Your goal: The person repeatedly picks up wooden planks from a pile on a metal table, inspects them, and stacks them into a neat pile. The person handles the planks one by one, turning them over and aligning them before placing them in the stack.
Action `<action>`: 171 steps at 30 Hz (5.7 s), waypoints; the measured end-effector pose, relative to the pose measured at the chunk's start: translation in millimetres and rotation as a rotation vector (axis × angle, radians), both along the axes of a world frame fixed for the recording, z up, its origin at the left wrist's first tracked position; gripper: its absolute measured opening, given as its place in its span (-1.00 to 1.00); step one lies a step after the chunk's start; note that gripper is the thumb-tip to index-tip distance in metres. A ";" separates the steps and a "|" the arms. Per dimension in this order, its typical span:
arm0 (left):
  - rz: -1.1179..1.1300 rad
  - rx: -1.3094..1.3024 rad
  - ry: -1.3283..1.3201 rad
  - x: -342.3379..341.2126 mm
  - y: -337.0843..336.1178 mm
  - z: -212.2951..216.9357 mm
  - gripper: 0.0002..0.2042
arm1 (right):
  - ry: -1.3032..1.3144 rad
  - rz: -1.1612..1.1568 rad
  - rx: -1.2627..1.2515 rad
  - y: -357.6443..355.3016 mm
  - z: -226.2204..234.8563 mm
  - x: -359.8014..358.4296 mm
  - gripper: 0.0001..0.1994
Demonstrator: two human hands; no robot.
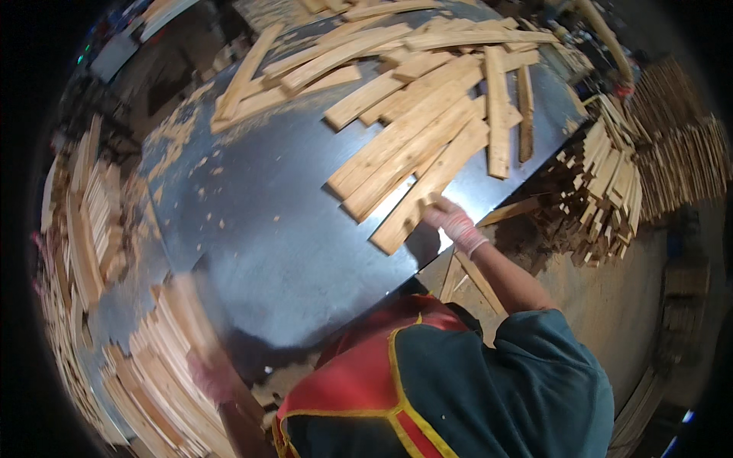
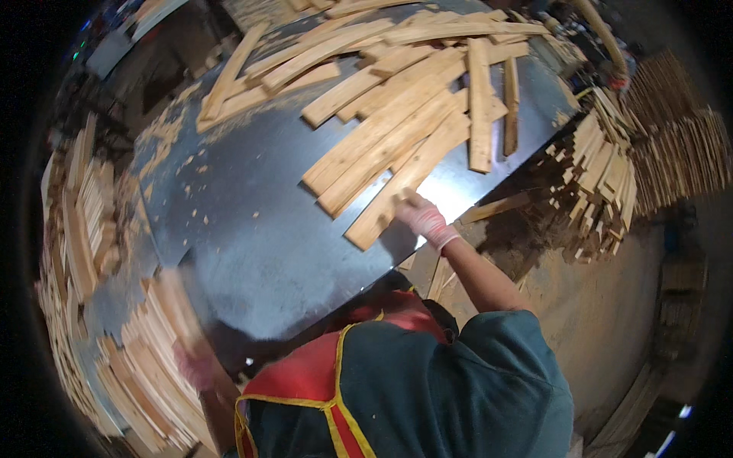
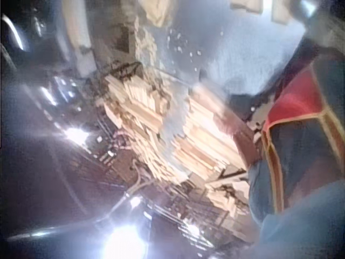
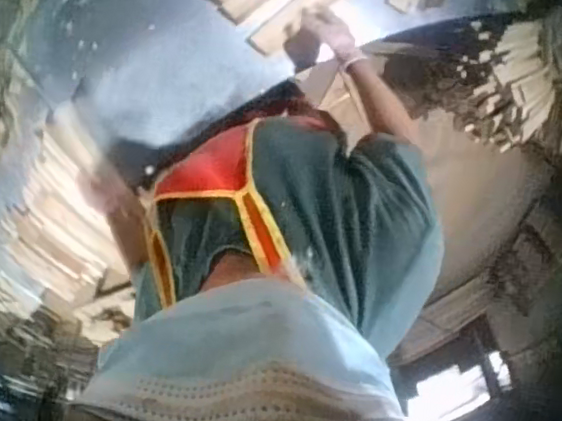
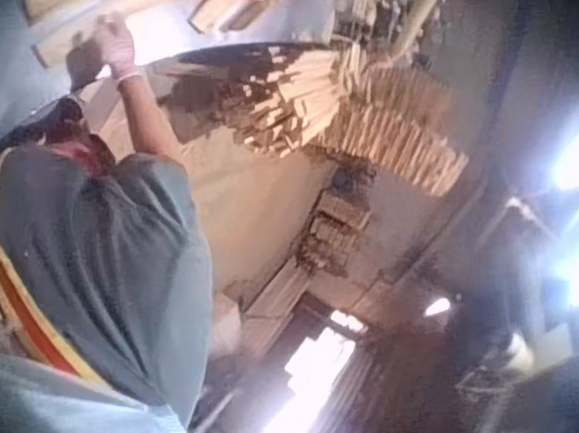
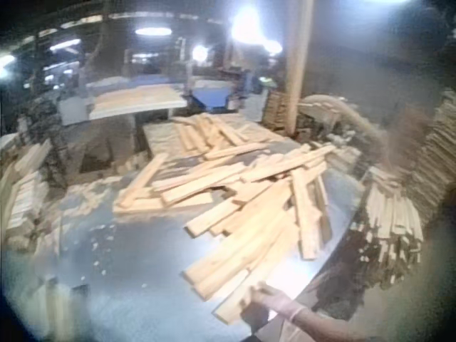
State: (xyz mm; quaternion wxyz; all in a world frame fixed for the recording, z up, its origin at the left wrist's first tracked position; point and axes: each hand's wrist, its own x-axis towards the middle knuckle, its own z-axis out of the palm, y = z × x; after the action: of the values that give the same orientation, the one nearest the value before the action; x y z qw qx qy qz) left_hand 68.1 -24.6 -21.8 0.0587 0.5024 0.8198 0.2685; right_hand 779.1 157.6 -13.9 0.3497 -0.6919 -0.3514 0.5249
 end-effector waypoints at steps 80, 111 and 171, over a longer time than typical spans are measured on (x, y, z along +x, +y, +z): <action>0.280 -0.144 -0.903 295.0 114.8 57.1 -0.60 | -0.768 1.352 0.422 179.6 73.3 -155.1 0.07; 0.080 -0.079 -0.813 308.3 151.6 51.4 -0.13 | 0.494 1.063 0.054 99.5 42.4 -284.9 -0.06; -0.443 -0.432 0.361 332.8 199.9 -6.7 0.06 | -1.567 0.881 0.274 444.8 96.1 128.3 -0.14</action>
State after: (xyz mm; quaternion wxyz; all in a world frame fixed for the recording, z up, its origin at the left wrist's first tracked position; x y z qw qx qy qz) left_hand 400.9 175.3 -28.5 0.0747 0.6831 0.7261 -0.0233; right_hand 907.4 602.3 82.2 -0.1426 -0.6060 -0.7805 -0.0558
